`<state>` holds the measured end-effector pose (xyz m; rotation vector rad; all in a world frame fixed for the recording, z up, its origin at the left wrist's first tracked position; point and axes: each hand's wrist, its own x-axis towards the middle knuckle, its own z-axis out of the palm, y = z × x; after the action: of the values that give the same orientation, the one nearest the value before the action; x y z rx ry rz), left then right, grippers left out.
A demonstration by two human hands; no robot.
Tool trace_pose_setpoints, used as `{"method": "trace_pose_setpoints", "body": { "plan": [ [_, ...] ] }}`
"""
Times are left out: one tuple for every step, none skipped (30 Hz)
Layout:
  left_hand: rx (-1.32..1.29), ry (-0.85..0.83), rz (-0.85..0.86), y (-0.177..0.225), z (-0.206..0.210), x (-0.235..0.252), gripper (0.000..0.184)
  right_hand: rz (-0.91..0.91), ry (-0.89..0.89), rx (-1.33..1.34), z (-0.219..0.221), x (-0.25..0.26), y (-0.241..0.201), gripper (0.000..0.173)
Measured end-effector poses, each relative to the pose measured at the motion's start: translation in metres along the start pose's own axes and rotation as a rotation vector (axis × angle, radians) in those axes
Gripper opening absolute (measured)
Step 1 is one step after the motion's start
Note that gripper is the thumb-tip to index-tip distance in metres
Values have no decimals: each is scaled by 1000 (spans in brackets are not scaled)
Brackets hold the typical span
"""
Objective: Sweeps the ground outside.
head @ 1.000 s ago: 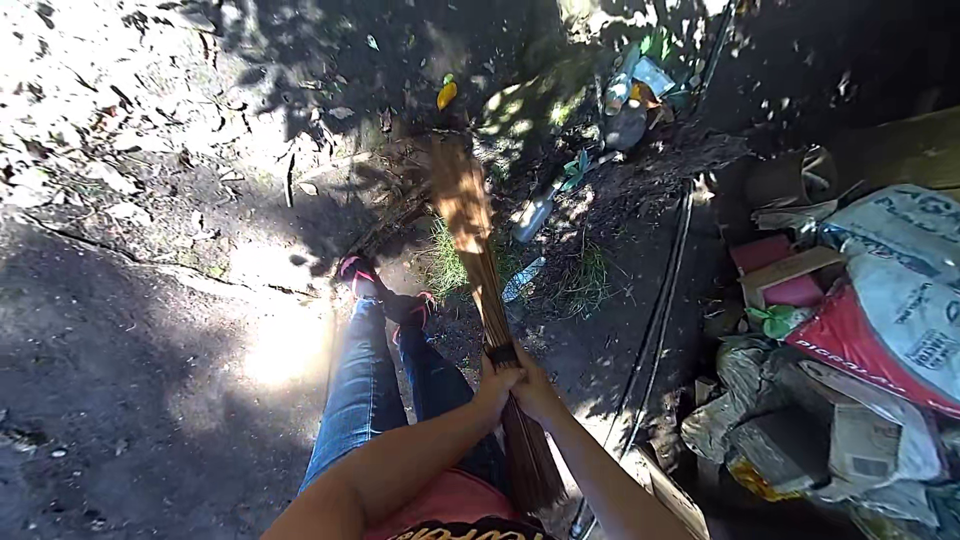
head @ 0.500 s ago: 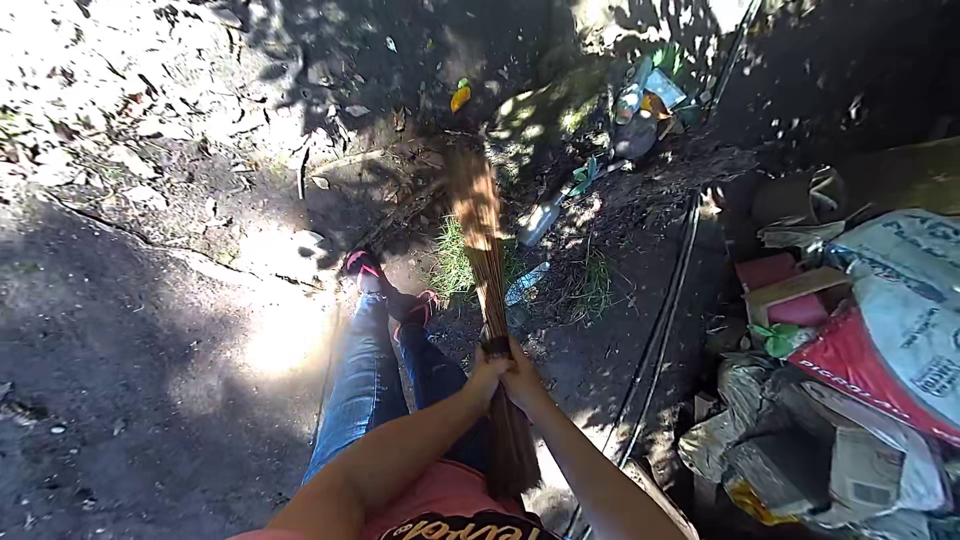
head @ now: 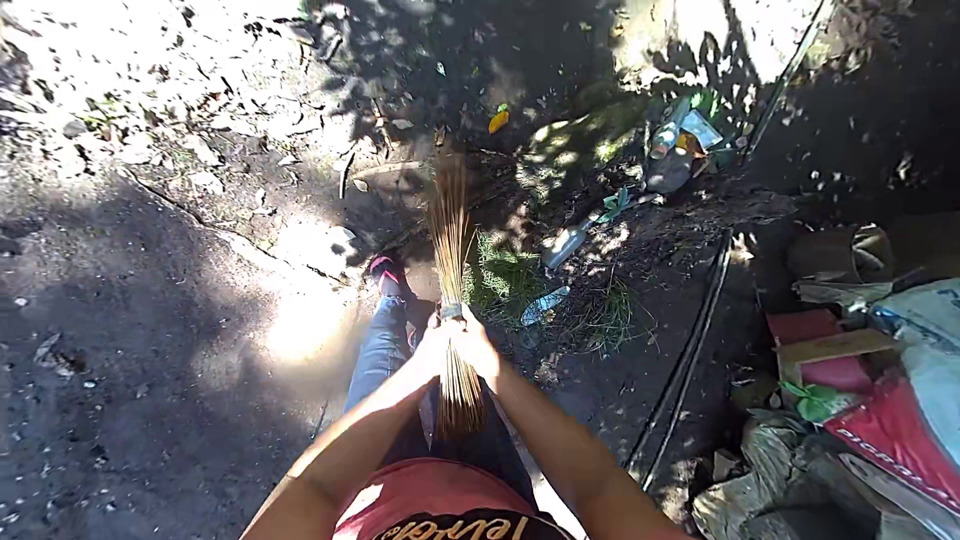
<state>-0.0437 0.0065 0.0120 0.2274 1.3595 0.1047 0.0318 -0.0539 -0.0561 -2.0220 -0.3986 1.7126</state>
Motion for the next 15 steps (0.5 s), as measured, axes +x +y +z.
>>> {"method": "trace_pose_setpoints", "body": {
  "plan": [
    [-19,73,-7,9,-4,7,44,19,-37,-9,2,16,-11,53],
    [-25,154,28,15,-4,14,45,9,-69,-11,4,29,-19,45],
    [-27,207,82,19,-4,20,48,-39,-91,21,6,36,-21,43],
    [-25,204,127,21,-6,22,58,-89,-100,86,7,40,-20,47],
    [-13,167,159,22,-11,22,70,-124,-101,167,10,38,-17,55],
    [-7,110,173,21,-17,20,81,-138,-96,234,13,31,-14,63],
    [-11,45,162,21,-24,16,88,-132,-71,275,19,20,-13,67],
    [-14,-23,143,23,-34,10,89,-121,-47,298,27,9,-15,71],
    [-20,-88,119,26,-45,4,84,-111,-21,273,38,-1,-17,75],
    [-25,-149,91,29,-58,-3,75,-86,1,214,49,-10,-20,82],
    [-38,-206,61,32,-72,-11,66,-47,26,154,63,-16,-22,87],
    [-74,-248,35,37,-87,-18,57,-15,51,111,80,-18,-23,89],
    [-120,-236,15,42,-100,-23,43,19,51,87,98,-17,-27,86],
    [-176,-192,-1,49,-113,-26,31,63,17,72,114,-12,-35,80],
    [-225,-122,-5,58,-123,-25,24,121,-57,30,127,-4,-51,72]
  ]
}}
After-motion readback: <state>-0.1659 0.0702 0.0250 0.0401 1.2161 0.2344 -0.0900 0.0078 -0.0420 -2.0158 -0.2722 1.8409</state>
